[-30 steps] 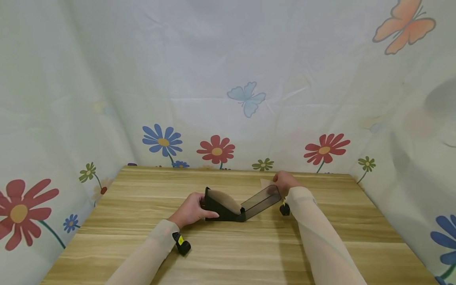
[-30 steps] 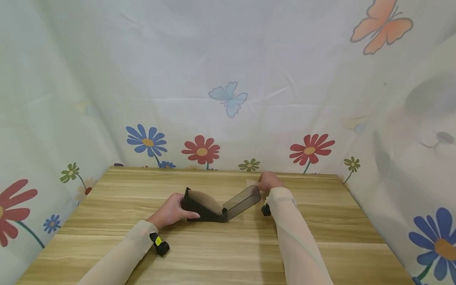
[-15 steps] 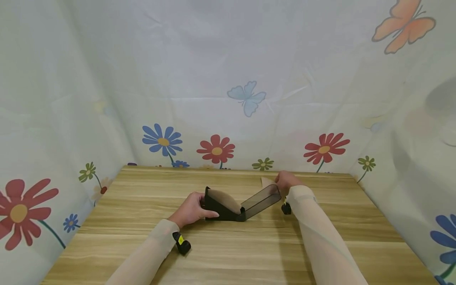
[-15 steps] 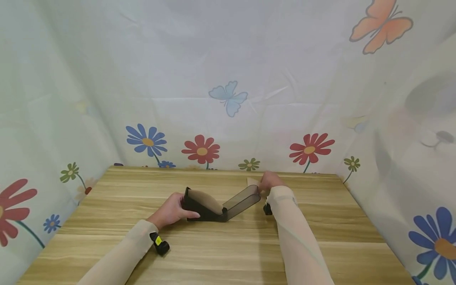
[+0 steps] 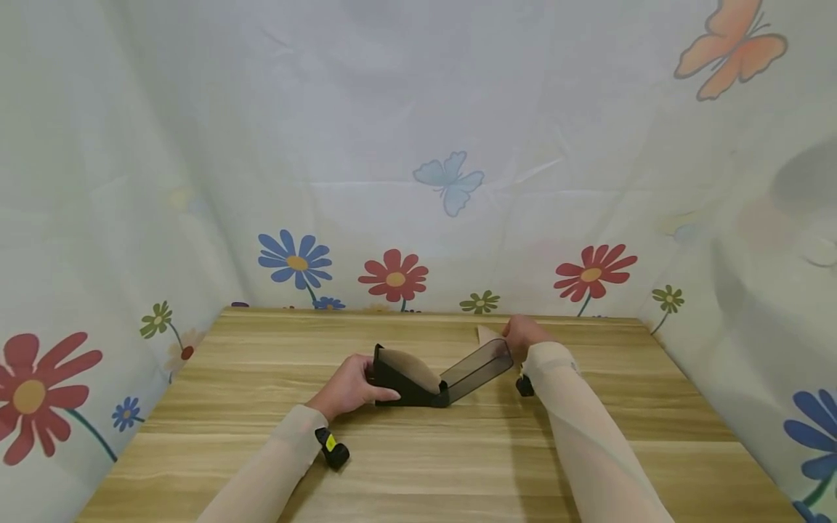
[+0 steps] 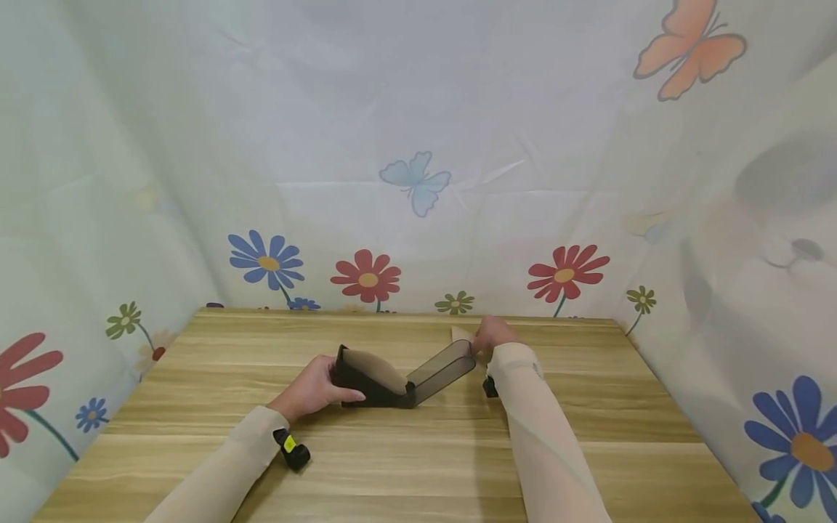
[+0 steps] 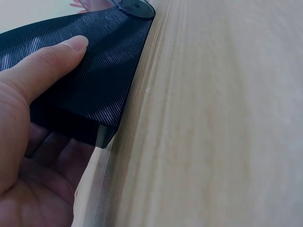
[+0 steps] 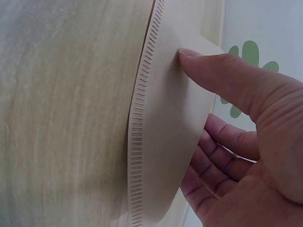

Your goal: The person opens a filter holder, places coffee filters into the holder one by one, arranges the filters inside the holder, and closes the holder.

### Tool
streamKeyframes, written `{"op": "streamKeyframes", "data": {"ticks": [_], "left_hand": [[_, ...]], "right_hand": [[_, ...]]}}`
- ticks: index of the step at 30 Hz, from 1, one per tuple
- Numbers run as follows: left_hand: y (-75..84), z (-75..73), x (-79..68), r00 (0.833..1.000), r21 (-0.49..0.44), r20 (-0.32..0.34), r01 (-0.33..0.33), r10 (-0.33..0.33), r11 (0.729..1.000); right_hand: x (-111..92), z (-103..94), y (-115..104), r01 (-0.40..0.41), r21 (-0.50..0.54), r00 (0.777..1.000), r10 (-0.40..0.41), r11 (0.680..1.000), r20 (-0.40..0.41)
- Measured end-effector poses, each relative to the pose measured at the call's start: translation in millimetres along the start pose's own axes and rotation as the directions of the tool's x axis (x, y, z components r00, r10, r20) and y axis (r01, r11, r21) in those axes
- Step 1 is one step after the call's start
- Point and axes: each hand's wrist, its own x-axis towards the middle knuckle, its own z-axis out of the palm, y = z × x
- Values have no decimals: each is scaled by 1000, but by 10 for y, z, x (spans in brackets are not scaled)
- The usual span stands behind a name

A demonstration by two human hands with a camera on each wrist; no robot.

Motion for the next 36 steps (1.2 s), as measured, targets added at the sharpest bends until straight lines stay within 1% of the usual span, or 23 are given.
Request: {"op": "streamKeyframes", "data": {"ticks": [6, 11, 16, 21, 23, 28, 32, 36], "left_hand": [[12, -3, -5, 1000, 0, -2, -5, 5, 1000], [36, 5, -19, 1000, -14, -3, 14, -14, 1000], [50, 3, -21, 1000, -5, -6, 18, -18, 1000], [84, 0, -33, 1000, 4, -4, 18, -18, 1000], [87, -7, -37, 1000, 5, -3, 17, -17, 1000], [62, -9, -33, 1000, 16, 9, 15, -15, 1000], [43, -9, -24, 1000, 20, 14, 3, -3, 1000], [32, -18, -12, 1000, 19, 9, -6, 6, 1000]], "right_hand": [[-36, 0, -41, -12, -26, 1000, 12, 1000, -3], [-61, -1, -55, -13, -24, 1000, 13, 1000, 0], [-64, 0, -64, -15, -24, 1000, 15, 1000, -1], [-46, 5, -58, -26, -26, 1000, 26, 999, 9], [-26, 9, -61, -26, -12, 999, 27, 1000, 21], [-3, 20, -74, 8, 6, 999, -8, 1000, 34], [-7, 28, -99, -12, 21, 999, 11, 1000, 36], [-18, 9, -120, -21, 6, 1000, 21, 1000, 10]]}}
